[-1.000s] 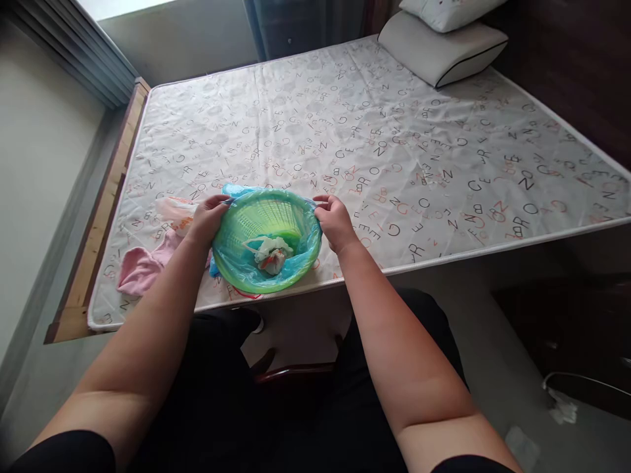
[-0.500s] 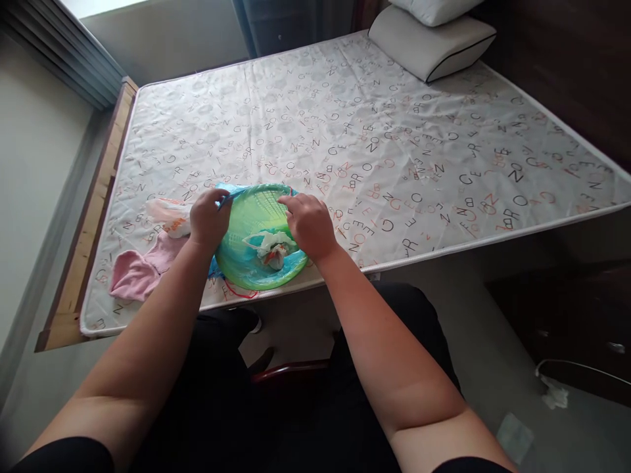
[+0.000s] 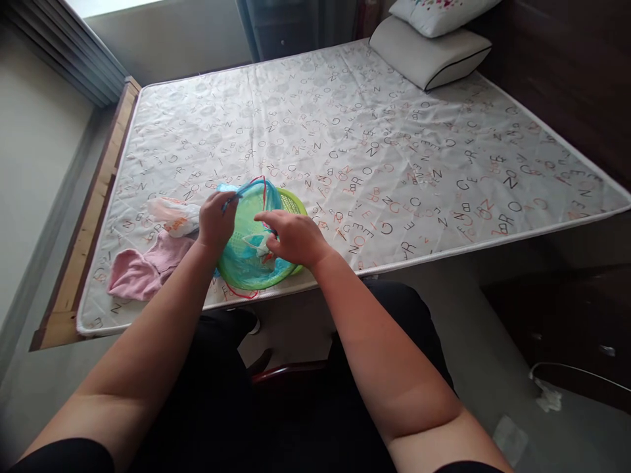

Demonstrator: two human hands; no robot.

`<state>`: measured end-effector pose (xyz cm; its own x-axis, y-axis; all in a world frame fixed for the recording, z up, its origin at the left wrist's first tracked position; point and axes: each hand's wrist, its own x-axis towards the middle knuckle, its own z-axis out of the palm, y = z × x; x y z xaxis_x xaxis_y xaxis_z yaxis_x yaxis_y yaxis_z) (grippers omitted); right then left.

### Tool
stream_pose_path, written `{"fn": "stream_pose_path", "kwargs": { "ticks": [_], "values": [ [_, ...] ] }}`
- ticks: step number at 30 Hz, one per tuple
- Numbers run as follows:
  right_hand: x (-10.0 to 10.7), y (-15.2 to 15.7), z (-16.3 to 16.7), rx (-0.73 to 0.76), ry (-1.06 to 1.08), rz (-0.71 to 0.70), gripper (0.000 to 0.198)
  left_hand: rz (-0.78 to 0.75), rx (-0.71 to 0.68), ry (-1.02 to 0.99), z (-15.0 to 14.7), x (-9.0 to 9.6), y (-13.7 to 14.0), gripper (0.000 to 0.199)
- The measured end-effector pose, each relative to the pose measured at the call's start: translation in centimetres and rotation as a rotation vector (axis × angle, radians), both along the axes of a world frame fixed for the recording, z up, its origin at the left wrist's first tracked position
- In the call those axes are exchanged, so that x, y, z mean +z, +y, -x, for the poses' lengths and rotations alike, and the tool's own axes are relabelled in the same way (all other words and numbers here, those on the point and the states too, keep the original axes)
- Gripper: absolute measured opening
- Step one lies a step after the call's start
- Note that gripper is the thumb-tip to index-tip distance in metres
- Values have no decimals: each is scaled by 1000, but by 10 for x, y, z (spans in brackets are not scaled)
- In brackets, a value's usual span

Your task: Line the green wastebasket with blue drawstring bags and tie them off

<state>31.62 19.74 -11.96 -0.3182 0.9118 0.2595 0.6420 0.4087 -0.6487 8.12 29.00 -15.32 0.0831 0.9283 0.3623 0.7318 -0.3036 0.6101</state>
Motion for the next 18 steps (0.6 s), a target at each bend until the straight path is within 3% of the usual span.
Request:
{"fn": "stream_pose_path", "kwargs": {
  "ticks": [4, 7, 11, 14, 16, 18],
  "values": [
    [13, 3, -14, -52, 145, 157, 41, -49, 83, -279, 11, 0, 8, 16],
    [17, 6, -24, -74, 212, 241, 38, -21, 98, -377, 14, 8, 6, 16],
    [17, 10, -26, -195, 294, 205, 57, 51, 32, -330, 11, 23, -8, 21],
    [15, 13, -21, -208, 361, 189, 65, 147, -96, -230, 4, 37, -24, 31],
    [16, 16, -17, -201, 382, 186, 65, 201, -209, -177, 1, 47, -33, 37],
    [18, 17, -13, -196, 395, 188, 51, 244, -272, -163, 3, 55, -39, 46]
  ]
}}
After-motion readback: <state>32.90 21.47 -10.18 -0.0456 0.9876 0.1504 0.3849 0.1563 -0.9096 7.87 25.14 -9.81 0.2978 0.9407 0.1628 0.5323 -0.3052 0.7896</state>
